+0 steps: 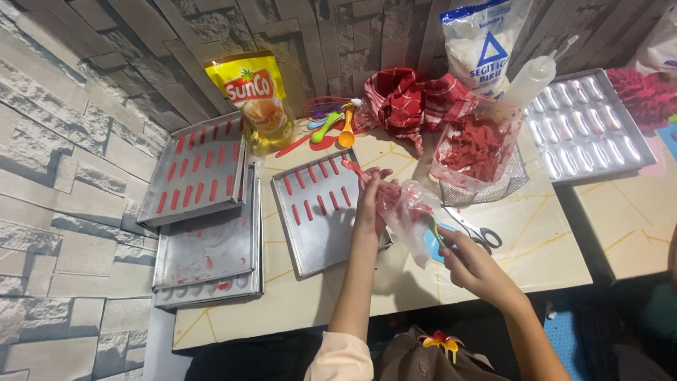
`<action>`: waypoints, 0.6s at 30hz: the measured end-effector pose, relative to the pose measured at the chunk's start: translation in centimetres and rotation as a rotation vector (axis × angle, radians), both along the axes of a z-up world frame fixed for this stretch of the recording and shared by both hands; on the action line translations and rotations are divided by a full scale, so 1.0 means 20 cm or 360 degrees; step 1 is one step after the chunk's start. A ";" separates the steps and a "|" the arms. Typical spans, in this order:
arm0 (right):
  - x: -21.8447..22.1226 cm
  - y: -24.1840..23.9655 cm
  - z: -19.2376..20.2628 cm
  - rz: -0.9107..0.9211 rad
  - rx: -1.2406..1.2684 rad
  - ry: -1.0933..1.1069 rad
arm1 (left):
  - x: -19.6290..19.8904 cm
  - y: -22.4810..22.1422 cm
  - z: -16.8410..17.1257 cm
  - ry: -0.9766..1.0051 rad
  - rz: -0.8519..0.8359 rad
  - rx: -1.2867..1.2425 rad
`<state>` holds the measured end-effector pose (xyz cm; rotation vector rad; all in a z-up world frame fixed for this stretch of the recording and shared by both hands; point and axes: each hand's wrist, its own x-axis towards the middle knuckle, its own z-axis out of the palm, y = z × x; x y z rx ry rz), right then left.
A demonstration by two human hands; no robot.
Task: Piping red batter into a tray with rectangular molds using a plastic bag and a scraper.
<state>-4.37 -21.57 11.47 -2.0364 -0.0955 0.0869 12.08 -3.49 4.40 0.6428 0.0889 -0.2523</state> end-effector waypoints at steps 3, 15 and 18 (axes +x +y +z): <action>-0.01 -0.02 -0.14 0.0016 0.0434 0.0068 | -0.01 -0.01 0.02 -0.0149 0.0078 0.0203; 0.04 0.02 -0.26 0.0027 0.0916 -0.0011 | -0.10 -0.08 0.03 -0.0221 -0.0028 -0.0001; 0.05 -0.01 -0.24 -0.0024 0.0837 -0.0122 | -0.17 -0.08 0.09 -0.0223 -0.0169 -0.0101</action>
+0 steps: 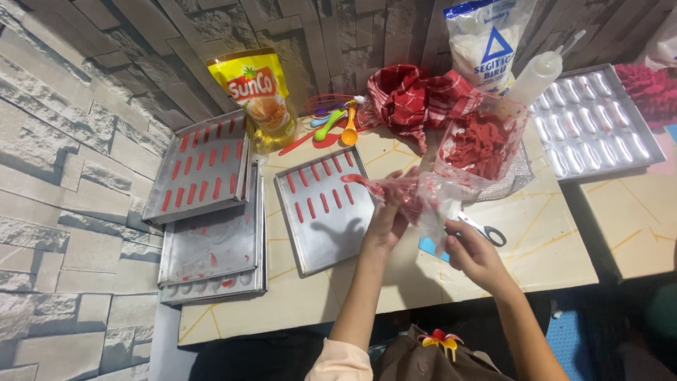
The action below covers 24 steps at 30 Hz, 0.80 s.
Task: Piping red batter into a tray with rectangular molds using a plastic bag and a scraper.
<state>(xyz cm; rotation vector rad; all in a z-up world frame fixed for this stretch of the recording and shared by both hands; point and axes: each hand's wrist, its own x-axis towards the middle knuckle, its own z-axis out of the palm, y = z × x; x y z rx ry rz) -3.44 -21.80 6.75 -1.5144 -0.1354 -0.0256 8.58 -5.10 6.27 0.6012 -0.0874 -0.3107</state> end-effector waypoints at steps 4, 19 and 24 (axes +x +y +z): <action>0.01 -0.06 0.02 -0.0132 -0.0391 -0.0134 | -0.01 0.01 -0.09 0.0026 -0.0215 -0.0004; 0.07 -0.12 0.54 -0.0034 -0.1788 -0.0694 | -0.08 0.11 0.03 -0.0226 -0.0724 -0.0072; 0.16 -0.27 0.49 0.0329 -0.1953 -0.0828 | -0.12 0.06 -0.03 0.0432 -0.0758 -0.0041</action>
